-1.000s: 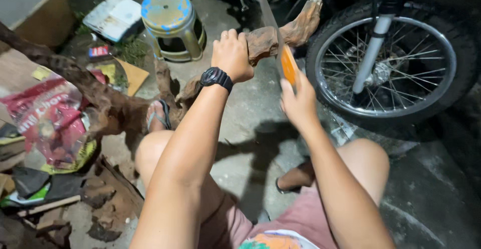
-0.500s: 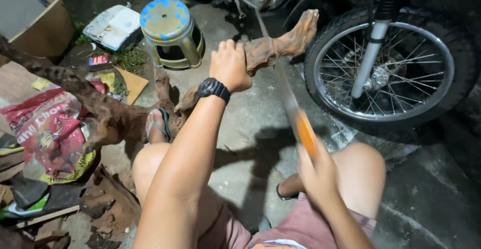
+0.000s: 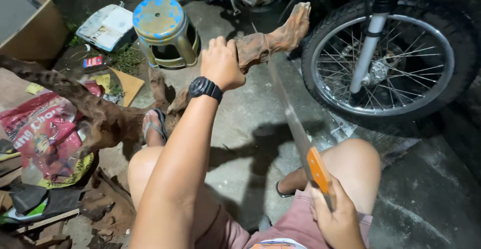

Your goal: The person sits on the ground and uses a hand saw to cut a piece of driftwood held between their legs. They maintain a steady sawing motion throughout the clip, working on the same section of the wood.

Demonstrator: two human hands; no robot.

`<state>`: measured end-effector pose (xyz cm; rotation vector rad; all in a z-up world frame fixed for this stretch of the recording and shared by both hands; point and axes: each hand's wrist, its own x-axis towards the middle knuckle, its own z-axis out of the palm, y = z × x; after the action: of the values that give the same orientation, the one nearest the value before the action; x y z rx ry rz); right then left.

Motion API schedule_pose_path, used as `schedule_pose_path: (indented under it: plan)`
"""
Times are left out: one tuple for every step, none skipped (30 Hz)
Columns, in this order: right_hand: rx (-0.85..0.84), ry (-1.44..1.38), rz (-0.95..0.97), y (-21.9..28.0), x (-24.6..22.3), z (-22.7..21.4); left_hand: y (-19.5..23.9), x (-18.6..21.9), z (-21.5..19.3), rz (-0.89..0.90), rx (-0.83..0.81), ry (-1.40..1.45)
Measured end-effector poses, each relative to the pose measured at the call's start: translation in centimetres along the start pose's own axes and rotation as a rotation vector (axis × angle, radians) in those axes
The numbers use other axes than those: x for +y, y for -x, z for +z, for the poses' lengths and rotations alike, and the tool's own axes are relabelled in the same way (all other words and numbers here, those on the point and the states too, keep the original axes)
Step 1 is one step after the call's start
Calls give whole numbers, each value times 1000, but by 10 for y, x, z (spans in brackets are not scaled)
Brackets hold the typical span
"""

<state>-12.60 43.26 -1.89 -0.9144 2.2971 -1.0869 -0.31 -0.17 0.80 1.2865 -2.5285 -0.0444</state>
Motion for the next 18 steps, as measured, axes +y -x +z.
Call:
schedule_pose_path:
  plan:
    - [0, -2, 0, -10, -15, 9, 4, -2, -1, 0, 0, -2]
    - [-7, -38, -58, -22, -30, 18, 3, -1, -3, 2, -11, -2]
    - [-14, -74, -117, -33, -45, 25, 3, 1, -4, 3, -22, -3]
    - [-8, -75, -120, -67, -75, 43, 3, 0, -9, 6, -17, -2]
    - [34, -168, -347, -101, -104, 59, 3, -1, -14, 13, -8, -15]
    - [93, -257, -566, -134, -132, 71, 0, 5, -17, 36, -2, -23]
    - [115, -253, -561, -149, -117, 98, 16, -3, -14, 56, 2, -17]
    - [147, -264, -593, -179, -109, 119, 10, -7, -13, 72, -13, -6]
    - [180, -274, -626, -215, -103, 137, 1, -11, -12, 88, -28, 3]
    - [231, -257, -631, -216, -102, 138, 1, -11, -9, 133, -5, 22]
    - [180, -272, -597, -219, -101, 140, 0, -11, -5, 66, -12, 3]
    - [112, -288, -557, -217, -99, 147, 6, -17, 1, -16, -27, -17]
    - [147, -273, -557, -218, -94, 141, 0, -10, 6, 14, -16, 2]
    - [84, -291, -514, -216, -93, 142, 1, -13, 9, 11, -9, -23]
    - [22, -308, -470, -214, -91, 146, 1, -17, 12, 7, -3, -47]
    - [23, -312, -473, -216, -89, 147, -1, -20, 11, 8, 0, -50]
    - [26, -298, -478, -218, -87, 150, -3, -24, 11, 29, -43, -60]
    - [24, -280, -481, -220, -83, 151, -2, -26, 14, 45, -91, -65]
